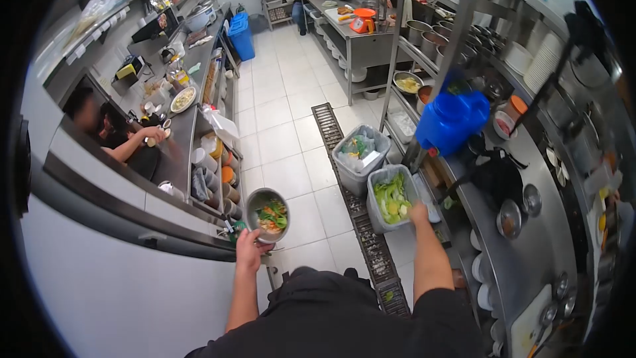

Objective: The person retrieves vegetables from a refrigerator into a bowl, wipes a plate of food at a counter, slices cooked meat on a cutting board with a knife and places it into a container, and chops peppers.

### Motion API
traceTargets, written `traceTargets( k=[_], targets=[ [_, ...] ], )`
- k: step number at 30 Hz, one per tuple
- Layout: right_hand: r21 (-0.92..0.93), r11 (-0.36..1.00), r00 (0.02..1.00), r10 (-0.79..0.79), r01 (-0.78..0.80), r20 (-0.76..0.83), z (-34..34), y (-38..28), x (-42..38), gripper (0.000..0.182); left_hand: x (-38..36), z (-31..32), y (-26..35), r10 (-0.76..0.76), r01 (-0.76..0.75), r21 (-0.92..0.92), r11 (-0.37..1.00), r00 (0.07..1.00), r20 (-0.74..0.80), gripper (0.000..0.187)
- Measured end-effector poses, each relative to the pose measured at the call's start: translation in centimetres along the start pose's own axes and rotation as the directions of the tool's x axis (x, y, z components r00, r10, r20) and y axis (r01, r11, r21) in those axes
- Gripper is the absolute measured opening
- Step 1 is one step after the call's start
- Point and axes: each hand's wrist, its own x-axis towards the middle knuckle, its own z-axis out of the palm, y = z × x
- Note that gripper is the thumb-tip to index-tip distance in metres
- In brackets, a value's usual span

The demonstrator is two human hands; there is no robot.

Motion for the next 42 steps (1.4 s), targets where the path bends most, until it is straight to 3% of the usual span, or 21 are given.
traceTargets(
  k=[3,6,8,10,12,13,14,16,17,19,22,24,25,27,29,30,32,33,35,39,42],
  targets=[
    [0.281,0.944,0.985,-0.160,0.172,-0.064,-3.9,-13.7,11.3,0.043,5.2,-1.2,0.1,-0.006,-0.001,-0.058,0.998,0.992,-0.125,0.019],
    [0.461,0.859,0.971,-0.237,0.223,-0.027,-0.8,-24.0,18.9,0.040,12.0,-3.1,-0.4,-0.058,0.034,-0.099,0.995,0.966,-0.251,0.019],
    [0.360,0.837,0.905,-0.422,0.412,-0.055,2.2,-28.8,19.5,0.040,17.2,-4.1,-0.2,-0.087,0.058,-0.106,0.993,0.950,-0.301,0.018],
    [0.190,0.813,0.820,-0.569,0.550,0.061,7.8,-28.8,20.7,0.049,22.8,-4.5,1.3,-0.085,0.057,-0.097,0.994,0.945,-0.316,0.018],
    [0.034,0.883,0.831,-0.453,0.468,0.324,10.4,-27.7,20.1,0.060,29.5,-3.7,4.4,-0.096,0.078,-0.072,0.994,0.949,-0.299,0.018],
    [-0.026,0.874,0.828,-0.451,0.486,0.333,14.0,-24.1,20.9,0.064,32.9,-2.9,6.1,-0.081,0.069,-0.048,0.996,0.953,-0.291,0.019],
    [-0.056,0.932,0.796,-0.274,0.358,0.539,13.1,-23.8,20.4,0.066,36.5,-2.0,7.9,-0.063,0.060,-0.017,0.998,0.958,-0.279,0.020],
    [-0.235,0.912,0.764,-0.119,0.337,0.634,16.7,-16.9,21.2,0.062,43.3,0.8,12.1,-0.018,0.024,0.028,0.999,0.977,-0.212,0.019],
    [-0.256,0.966,0.741,0.187,-0.021,0.645,12.8,-19.1,19.4,0.049,46.8,2.1,14.1,-0.001,0.014,0.071,0.997,0.984,-0.177,0.018],
    [-0.406,0.881,0.717,0.118,0.244,0.687,18.2,-9.1,21.7,0.033,53.9,5.5,17.7,0.046,-0.031,0.141,0.989,0.993,-0.109,0.016],
    [-0.588,0.725,0.872,-0.034,0.358,0.489,18.8,-10.1,24.7,0.031,63.2,10.6,21.9,0.056,-0.052,0.171,0.984,0.998,-0.022,0.015],
    [-0.356,0.930,0.919,0.218,-0.094,0.328,15.6,-18.4,30.1,0.033,69.0,13.9,23.0,0.050,-0.053,0.181,0.982,0.999,0.018,0.013],
    [-0.185,0.936,0.912,0.337,-0.298,0.236,12.6,-24.5,32.6,0.034,72.2,15.1,22.7,0.043,-0.047,0.193,0.980,0.999,0.025,0.012],
    [0.067,0.962,0.960,0.259,-0.266,0.102,14.6,-29.8,41.1,0.041,77.6,18.4,22.6,0.031,-0.033,0.205,0.978,0.999,0.015,0.012],
    [0.120,0.990,0.987,0.062,-0.080,0.150,14.7,-37.5,51.0,0.046,82.1,22.2,23.3,-0.029,0.034,0.176,0.984,0.999,-0.027,0.015],
    [0.177,0.976,0.991,-0.132,0.124,0.035,15.2,-42.0,56.0,0.047,84.0,23.6,24.2,-0.072,0.082,0.174,0.981,0.995,-0.062,0.017],
    [0.361,0.923,0.974,-0.191,0.135,0.125,13.5,-53.2,65.2,0.049,88.2,26.3,26.2,-0.069,0.075,0.189,0.979,0.997,-0.039,0.020],
    [0.426,0.893,0.948,-0.248,0.143,0.200,9.3,-61.0,68.3,0.050,90.4,27.6,27.1,-0.069,0.073,0.187,0.980,0.997,-0.030,0.021],
    [0.734,0.678,0.861,-0.346,-0.046,0.373,4.4,-73.0,73.7,0.051,94.7,29.9,29.4,-0.054,0.054,0.206,0.977,0.999,-0.006,0.021],
    [0.819,0.559,0.593,-0.619,-0.128,0.516,-3.1,-88.9,81.2,0.065,104.1,35.0,32.7,-0.047,0.046,0.182,0.982,0.999,0.000,0.015],
    [0.710,0.687,0.552,-0.657,0.157,0.514,-3.6,-94.8,86.5,0.062,112.1,38.3,33.9,-0.064,0.055,0.206,0.977,0.997,0.037,0.011]
  ],
)
